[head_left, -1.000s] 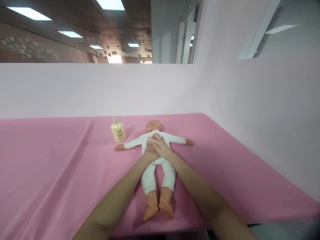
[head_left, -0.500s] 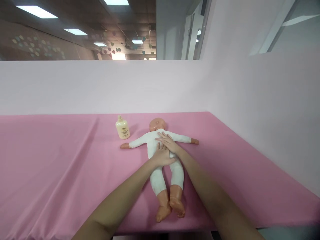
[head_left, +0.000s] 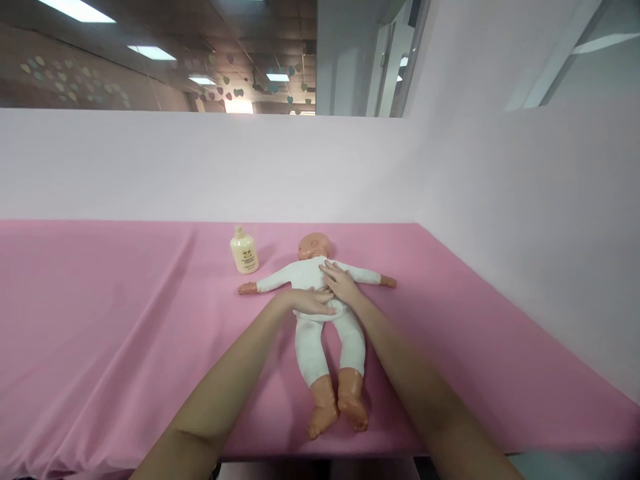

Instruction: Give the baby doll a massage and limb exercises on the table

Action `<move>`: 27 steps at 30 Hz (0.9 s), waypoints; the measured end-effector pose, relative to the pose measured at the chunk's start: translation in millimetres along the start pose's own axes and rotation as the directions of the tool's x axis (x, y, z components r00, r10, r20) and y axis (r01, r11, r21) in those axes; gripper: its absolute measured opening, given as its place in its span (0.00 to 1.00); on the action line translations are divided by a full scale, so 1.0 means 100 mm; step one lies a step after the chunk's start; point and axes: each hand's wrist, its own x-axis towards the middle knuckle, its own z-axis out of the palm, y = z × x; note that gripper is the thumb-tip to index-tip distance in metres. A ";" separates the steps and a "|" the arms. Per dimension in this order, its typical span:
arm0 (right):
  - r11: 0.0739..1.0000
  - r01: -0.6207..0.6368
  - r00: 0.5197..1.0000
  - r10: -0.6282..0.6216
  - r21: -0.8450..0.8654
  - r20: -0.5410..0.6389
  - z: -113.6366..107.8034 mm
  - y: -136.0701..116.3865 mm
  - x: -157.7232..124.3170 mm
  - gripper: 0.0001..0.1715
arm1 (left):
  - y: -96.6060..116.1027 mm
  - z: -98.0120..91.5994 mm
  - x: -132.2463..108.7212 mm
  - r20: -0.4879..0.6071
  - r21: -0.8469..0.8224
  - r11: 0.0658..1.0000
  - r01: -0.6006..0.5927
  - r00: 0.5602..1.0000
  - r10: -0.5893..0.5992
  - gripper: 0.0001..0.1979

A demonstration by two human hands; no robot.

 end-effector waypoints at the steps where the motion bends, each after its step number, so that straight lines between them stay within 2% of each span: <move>1: 0.999 -0.011 1.000 0.011 -0.048 -0.009 -0.01 -0.04 -0.01 0.27 | -0.05 -0.09 -0.07 0.029 -0.069 0.997 0.028 0.999 -0.026 0.36; 2: 0.995 -0.020 1.000 0.018 -0.101 -0.019 -0.02 -0.09 -0.02 0.27 | -0.10 -0.16 -0.13 0.045 -0.117 0.991 0.071 0.997 -0.066 0.33; 4: 0.979 -0.035 0.999 0.028 -0.201 -0.039 0.00 -0.20 -0.05 0.27 | -0.22 -0.28 -0.21 0.007 -0.117 0.983 0.139 0.990 -0.139 0.30; 8: 0.956 -0.126 0.992 0.116 -0.265 -0.053 0.12 -0.37 -0.13 0.32 | -0.40 -0.28 -0.16 -0.207 0.023 0.955 0.297 0.936 -0.286 0.32; 11: 0.950 -0.211 0.977 0.209 -0.230 -0.032 0.23 -0.44 -0.18 0.39 | -0.45 -0.13 0.01 -0.419 0.087 0.959 0.269 0.883 -0.209 0.31; 13: 0.946 -0.240 0.970 0.240 -0.219 -0.025 0.32 -0.46 -0.21 0.42 | -0.46 -0.02 0.14 -0.499 0.101 0.970 0.221 0.855 -0.142 0.29; 17: 0.954 -0.213 0.976 0.218 -0.209 0.002 0.51 -0.48 -0.26 0.44 | -0.46 0.19 0.32 -0.552 0.056 0.971 0.231 0.818 -0.163 0.28; 20: 0.968 -0.154 0.988 0.155 -0.196 -0.010 0.56 -0.50 -0.27 0.43 | -0.50 0.29 0.37 -0.579 0.035 0.965 0.259 0.793 -0.192 0.28; 25: 0.976 -0.087 0.987 0.111 -0.197 0.114 0.29 -0.45 -0.17 0.43 | -0.60 0.35 0.39 -0.619 -0.035 0.953 0.300 0.742 -0.256 0.29; 27: 0.979 -0.087 0.986 0.111 -0.186 0.124 0.18 -0.39 -0.12 0.42 | -0.63 0.36 0.39 -0.628 -0.040 0.946 0.321 0.728 -0.273 0.30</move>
